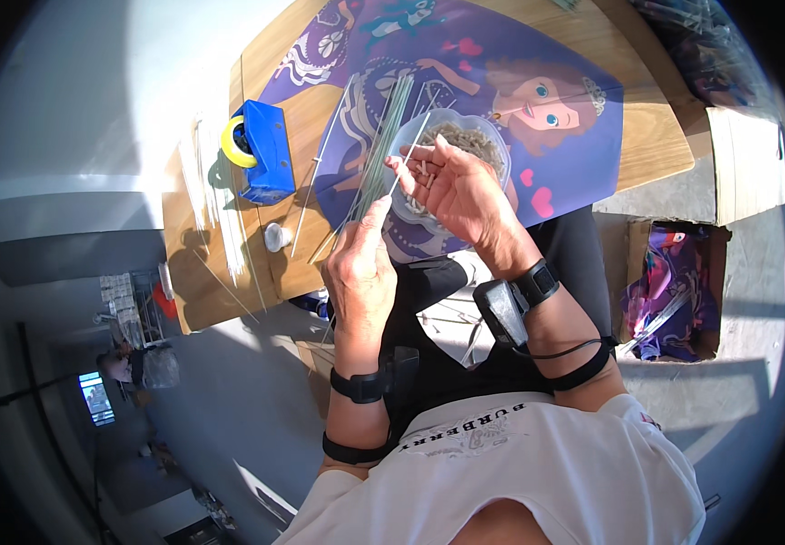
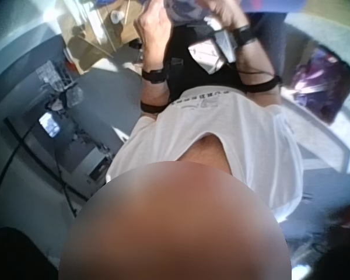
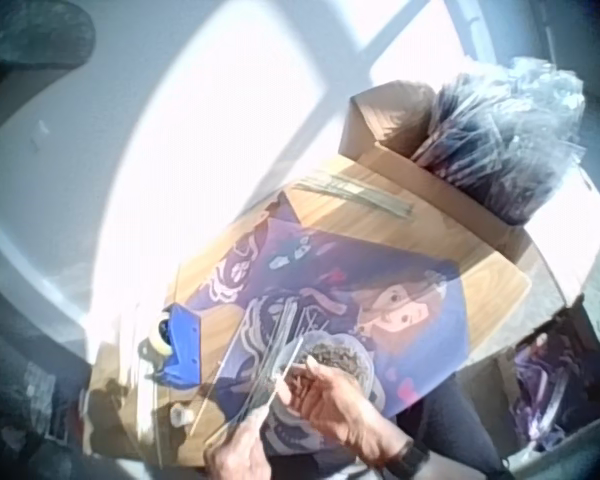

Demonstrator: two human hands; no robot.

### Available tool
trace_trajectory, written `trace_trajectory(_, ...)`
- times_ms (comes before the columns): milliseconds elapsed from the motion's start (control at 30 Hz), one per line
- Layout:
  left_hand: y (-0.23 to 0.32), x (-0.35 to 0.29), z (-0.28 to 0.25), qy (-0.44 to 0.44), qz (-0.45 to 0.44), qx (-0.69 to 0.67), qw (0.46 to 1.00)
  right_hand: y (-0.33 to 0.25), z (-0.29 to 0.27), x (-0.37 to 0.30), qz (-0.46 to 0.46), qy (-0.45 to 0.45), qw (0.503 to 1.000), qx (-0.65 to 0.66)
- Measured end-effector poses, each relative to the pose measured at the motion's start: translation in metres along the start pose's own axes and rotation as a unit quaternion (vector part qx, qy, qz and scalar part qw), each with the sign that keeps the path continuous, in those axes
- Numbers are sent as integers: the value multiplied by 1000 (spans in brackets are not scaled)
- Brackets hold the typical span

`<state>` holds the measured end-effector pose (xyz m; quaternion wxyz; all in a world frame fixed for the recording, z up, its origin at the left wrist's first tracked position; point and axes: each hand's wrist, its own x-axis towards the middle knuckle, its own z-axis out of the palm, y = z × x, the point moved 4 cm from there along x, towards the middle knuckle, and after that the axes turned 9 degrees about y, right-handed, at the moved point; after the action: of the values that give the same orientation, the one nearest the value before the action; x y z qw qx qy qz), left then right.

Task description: The recorder is preparing mounting materials, specifically threading or grouping long thin white rods.

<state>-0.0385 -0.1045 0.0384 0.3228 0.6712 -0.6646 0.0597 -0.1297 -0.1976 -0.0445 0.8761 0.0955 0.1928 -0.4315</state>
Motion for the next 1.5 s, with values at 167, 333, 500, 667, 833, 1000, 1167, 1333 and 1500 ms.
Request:
trace_trajectory(167,0,0,-12,13,-25,-10,1000,-11,-8,5,-37,-66,995,-70)
trace_trajectory(333,-1,-7,-19,45,-13,-41,998,-15,-21,14,-15,-150,989,-9)
trace_trajectory(500,2,-10,-22,38,-8,-23,999,-14,-5,5,-42,-126,991,10)
trace_trajectory(667,1,-13,-27,42,-12,-21,999,-13,2,-1,-66,8,995,-79)
trace_trajectory(833,1,-17,-33,52,-9,-25,998,-14,8,-5,-93,-11,987,-127)
trace_trajectory(1000,6,-16,-34,43,-13,-30,999,-16,-13,10,-58,-101,990,-86)
trace_trajectory(1167,5,-16,-33,33,-10,-37,999,-12,-7,7,-19,-47,999,-2)
trace_trajectory(1333,3,-12,-33,42,12,-27,999,-14,-3,3,-24,-55,997,-47)
trace_trajectory(1500,6,-14,-35,34,7,-22,999,-17,-9,4,-35,-77,995,-43)
